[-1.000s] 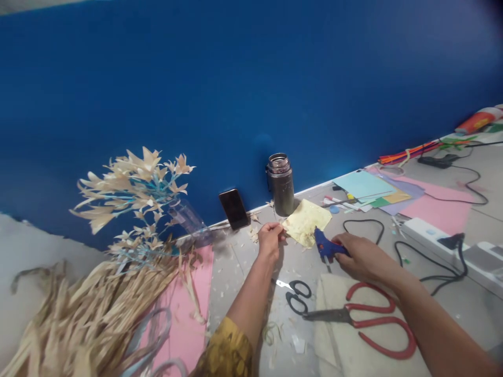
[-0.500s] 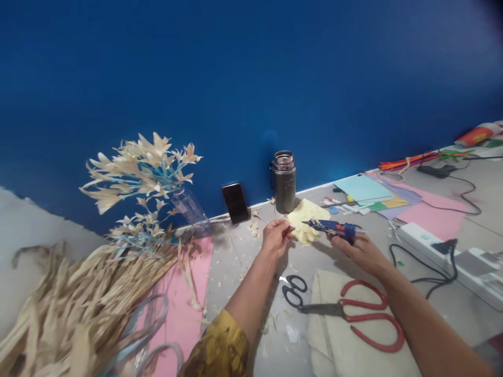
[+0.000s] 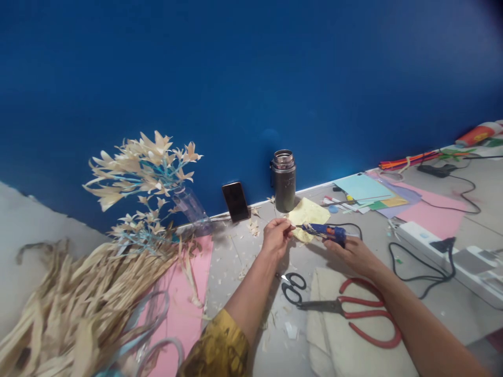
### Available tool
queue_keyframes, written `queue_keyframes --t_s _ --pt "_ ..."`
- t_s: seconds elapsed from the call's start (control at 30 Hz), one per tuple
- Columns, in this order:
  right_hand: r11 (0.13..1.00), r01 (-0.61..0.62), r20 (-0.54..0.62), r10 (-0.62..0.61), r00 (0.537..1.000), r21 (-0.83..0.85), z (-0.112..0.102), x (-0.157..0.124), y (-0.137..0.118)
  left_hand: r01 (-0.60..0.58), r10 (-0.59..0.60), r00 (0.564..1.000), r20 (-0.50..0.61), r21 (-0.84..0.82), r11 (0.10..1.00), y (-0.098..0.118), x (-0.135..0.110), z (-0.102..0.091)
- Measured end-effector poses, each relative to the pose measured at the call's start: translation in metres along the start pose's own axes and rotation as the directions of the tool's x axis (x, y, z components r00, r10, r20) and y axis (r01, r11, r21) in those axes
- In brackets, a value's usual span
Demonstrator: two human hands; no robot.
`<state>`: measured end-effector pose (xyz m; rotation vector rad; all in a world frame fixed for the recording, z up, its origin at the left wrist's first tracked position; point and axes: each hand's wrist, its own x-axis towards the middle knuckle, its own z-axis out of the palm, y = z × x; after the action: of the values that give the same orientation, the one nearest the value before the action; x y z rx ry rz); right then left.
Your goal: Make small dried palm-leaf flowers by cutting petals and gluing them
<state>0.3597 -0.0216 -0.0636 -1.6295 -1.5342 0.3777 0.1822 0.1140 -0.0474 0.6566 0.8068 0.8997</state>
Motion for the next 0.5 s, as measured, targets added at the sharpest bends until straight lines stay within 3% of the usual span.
queue_keyframes --t_s 0.13,0.23,0.4,0.5 --pt "0.994 0.037 0.009 -0.036 0.999 -0.102 -0.001 -0.001 0.003 -0.004 0.004 1.0 0.002 -0.001 1.0 0.001 0.0 -0.001" --pt "0.969 0.155 0.033 -0.151 0.988 -0.194 0.0 -0.001 0.008 -0.009 0.009 1.0 0.006 -0.001 1.0 0.001 0.0 -0.002" --pt "0.872 0.365 0.109 -0.349 0.931 -0.326 0.003 -0.002 0.017 -0.015 0.015 1.0 0.011 0.002 1.0 0.001 0.002 -0.002" --pt "0.815 0.431 0.111 -0.423 0.899 -0.388 0.002 -0.002 0.02 -0.022 0.022 1.0 0.008 0.007 1.0 0.001 0.003 -0.003"
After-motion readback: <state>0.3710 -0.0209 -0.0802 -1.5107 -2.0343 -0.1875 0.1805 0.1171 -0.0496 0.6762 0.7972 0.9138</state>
